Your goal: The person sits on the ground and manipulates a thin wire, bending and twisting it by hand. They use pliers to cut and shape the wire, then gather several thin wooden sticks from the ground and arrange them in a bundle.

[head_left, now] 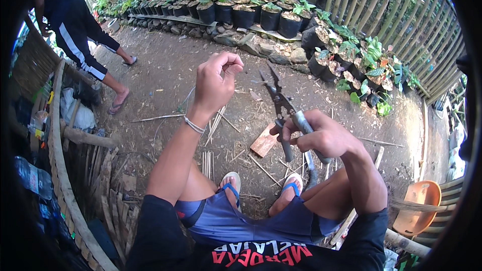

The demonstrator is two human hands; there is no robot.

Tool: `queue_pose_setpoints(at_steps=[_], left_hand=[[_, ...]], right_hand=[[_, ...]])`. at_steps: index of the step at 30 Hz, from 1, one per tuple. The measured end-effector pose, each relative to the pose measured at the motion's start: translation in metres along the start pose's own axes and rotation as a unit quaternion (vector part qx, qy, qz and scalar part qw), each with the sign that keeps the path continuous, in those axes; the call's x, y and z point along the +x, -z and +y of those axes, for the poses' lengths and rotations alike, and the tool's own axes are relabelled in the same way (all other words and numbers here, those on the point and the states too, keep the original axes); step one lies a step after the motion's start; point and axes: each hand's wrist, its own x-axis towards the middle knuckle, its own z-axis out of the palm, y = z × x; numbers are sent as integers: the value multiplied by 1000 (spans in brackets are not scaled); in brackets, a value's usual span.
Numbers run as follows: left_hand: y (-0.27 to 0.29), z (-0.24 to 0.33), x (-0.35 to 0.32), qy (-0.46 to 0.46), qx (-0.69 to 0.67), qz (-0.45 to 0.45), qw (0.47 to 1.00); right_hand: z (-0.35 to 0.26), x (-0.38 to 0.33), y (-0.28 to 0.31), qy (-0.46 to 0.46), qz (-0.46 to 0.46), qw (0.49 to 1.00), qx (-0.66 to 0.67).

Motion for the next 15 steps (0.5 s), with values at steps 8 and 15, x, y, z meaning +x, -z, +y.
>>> queue_pose_setpoints(at_steps=[8,15], left_hand=[[-20,12,-2,-26,0,-20,999],[-27,13,-3,29,-54,-54,997]], right_hand=[[15,0,10,9,-15,1000,-12],[21,0,12,28,-7,1000,8]])
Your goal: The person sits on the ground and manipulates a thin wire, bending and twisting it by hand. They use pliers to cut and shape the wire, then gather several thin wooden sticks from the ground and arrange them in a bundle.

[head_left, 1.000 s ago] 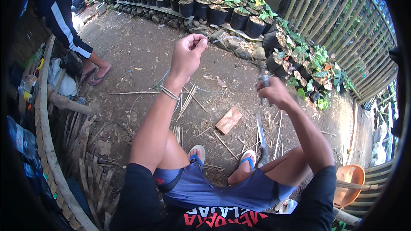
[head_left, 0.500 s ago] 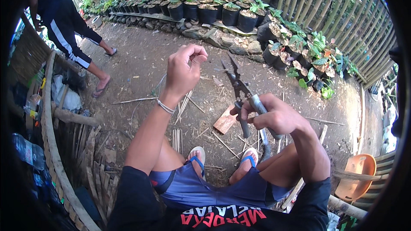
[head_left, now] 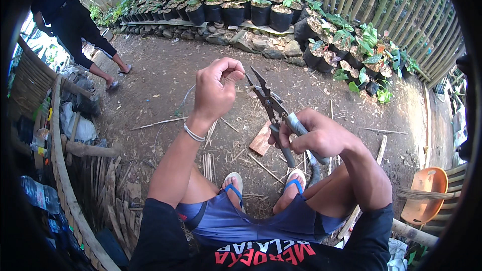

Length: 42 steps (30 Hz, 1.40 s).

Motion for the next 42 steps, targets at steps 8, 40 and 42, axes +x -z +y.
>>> queue_pose_setpoints(at_steps=[8,40,42], left_hand=[[3,6,0,30,2,-7,1000],[3,13,-4,-40,92,-8,995],[1,14,-5,-32,86,-11,996]], right_hand=[[-4,1,-5,-26,52,998,19],[-7,-8,-1,-53,10,998,-43],[-3,-6,-2,-32,17,999,-29]])
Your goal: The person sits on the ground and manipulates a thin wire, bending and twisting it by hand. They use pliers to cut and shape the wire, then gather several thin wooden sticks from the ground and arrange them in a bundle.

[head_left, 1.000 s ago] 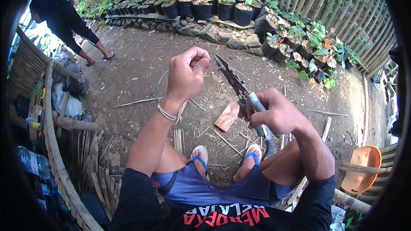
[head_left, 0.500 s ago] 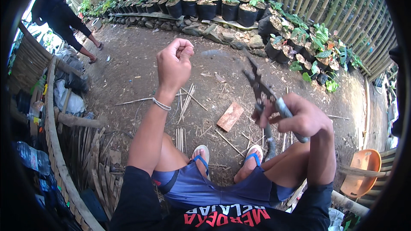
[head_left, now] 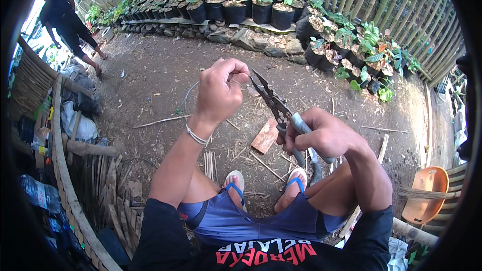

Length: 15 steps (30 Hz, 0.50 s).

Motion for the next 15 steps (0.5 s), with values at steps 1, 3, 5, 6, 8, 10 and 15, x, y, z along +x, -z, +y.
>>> queue_pose_setpoints(at_steps=[1,3,5,6,8,10,15], left_hand=[[0,1,0,3,-2,-1,1000],[-1,2,0,28,-34,2,999],[0,3,1,41,-50,1,998],[0,4,1,44,-49,-2,998],[2,4,1,56,-52,-6,997],[2,5,1,73,-60,-11,995],[5,7,2,141,-86,-32,986]], right_hand=[[1,0,0,4,7,1000,8],[2,0,-1,14,21,999,23],[1,-1,-2,16,27,999,33],[0,-2,-2,23,30,999,32],[-2,-1,-4,11,41,997,57],[-4,-1,-6,10,46,996,71],[-10,-2,-9,-25,83,995,42]])
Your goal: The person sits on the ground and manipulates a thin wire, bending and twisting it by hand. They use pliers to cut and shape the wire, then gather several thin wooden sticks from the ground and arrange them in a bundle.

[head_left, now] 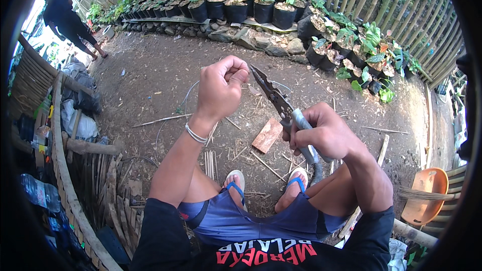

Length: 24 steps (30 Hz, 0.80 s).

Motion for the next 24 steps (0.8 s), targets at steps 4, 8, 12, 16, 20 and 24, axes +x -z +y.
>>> queue_pose_setpoints(at_steps=[4,8,12,16,20,24], left_hand=[[3,1,1,28,-56,-21,998],[11,3,3,47,-80,-72,993],[14,2,4,71,-106,-107,986],[7,0,3,99,-196,-81,972],[-2,-1,2,125,-225,-58,965],[-2,0,0,145,-262,-58,952]], right_hand=[[-6,-3,0,-41,53,998,-18],[-11,-7,3,-52,83,992,-80],[-14,-9,4,-59,111,983,-135],[-15,-10,0,-28,151,968,-198],[-14,-10,1,-27,173,955,-241],[-8,-1,16,-58,82,993,-60]])
